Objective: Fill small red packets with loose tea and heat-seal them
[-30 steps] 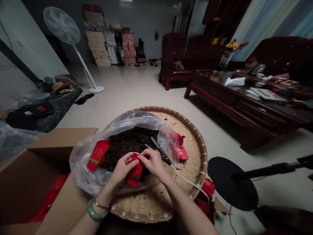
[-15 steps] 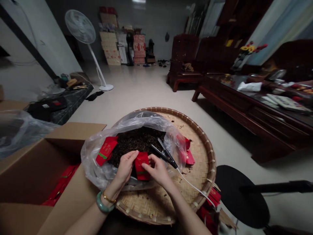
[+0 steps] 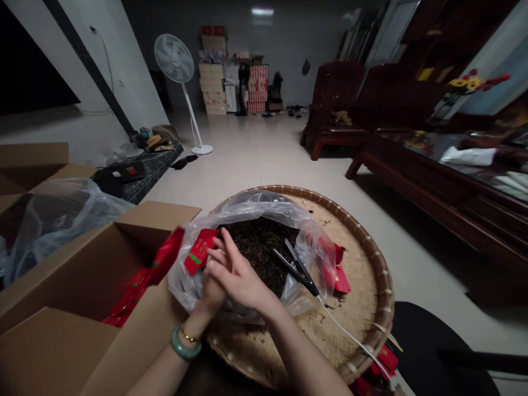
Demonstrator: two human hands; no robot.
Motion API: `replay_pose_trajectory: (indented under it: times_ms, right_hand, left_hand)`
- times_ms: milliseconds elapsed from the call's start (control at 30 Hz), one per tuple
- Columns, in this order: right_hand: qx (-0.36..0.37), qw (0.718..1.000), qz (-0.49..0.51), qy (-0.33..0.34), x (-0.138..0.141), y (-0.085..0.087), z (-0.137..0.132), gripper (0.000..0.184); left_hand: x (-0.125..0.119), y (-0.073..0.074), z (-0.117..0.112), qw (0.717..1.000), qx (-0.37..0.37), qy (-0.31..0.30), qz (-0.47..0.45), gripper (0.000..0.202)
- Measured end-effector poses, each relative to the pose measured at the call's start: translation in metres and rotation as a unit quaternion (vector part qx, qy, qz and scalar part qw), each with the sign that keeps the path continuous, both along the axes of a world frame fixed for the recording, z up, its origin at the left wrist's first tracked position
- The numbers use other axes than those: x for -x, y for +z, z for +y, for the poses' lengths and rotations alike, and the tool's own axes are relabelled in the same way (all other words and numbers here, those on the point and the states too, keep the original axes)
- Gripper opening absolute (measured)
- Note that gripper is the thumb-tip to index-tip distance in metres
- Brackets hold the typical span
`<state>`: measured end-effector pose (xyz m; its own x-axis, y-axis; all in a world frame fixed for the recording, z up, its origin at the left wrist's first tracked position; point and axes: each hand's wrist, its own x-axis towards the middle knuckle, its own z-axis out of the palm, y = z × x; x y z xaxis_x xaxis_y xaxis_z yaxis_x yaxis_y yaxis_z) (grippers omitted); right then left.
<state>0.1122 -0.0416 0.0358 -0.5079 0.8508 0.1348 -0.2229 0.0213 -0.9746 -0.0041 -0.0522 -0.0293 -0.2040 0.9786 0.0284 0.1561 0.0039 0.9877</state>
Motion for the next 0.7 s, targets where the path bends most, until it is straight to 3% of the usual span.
replay_pose_trajectory:
  times_ms: [67, 133, 200, 300, 400, 533, 700]
  right_hand:
    - [-0.008, 0.999, -0.017, -0.040, 0.002, -0.005, 0.003, 0.064]
    - [0.024, 0.996, -0.057, -0.071, -0.010, -0.021, 0.007, 0.058]
    - [0.058, 0.989, -0.100, -0.094, -0.028, -0.041, 0.008, 0.056]
    - [0.079, 0.982, -0.134, -0.107, -0.049, -0.062, 0.006, 0.051]
    - [0.085, 0.980, -0.144, -0.111, -0.058, -0.070, 0.002, 0.049]
    - [0.044, 0.976, -0.162, -0.138, -0.059, -0.069, 0.003, 0.044]
    - [-0.143, 0.942, -0.221, -0.209, -0.050, -0.056, 0.004, 0.039]
  left_hand:
    - [0.022, 0.004, 0.007, 0.994, -0.046, 0.075, 0.057, 0.025]
    - [0.049, 0.004, 0.016, 0.951, -0.101, 0.150, 0.250, 0.029]
    - [0.073, 0.000, 0.025, 0.915, -0.079, 0.150, 0.367, 0.029]
    - [0.094, -0.009, 0.033, 0.892, -0.020, 0.109, 0.438, 0.031]
    - [0.095, -0.010, 0.036, 0.898, -0.004, 0.104, 0.427, 0.031]
    - [0.078, -0.001, 0.031, 0.940, -0.034, 0.119, 0.318, 0.022]
    - [0.038, 0.019, 0.017, 0.982, -0.024, 0.097, 0.160, 0.021]
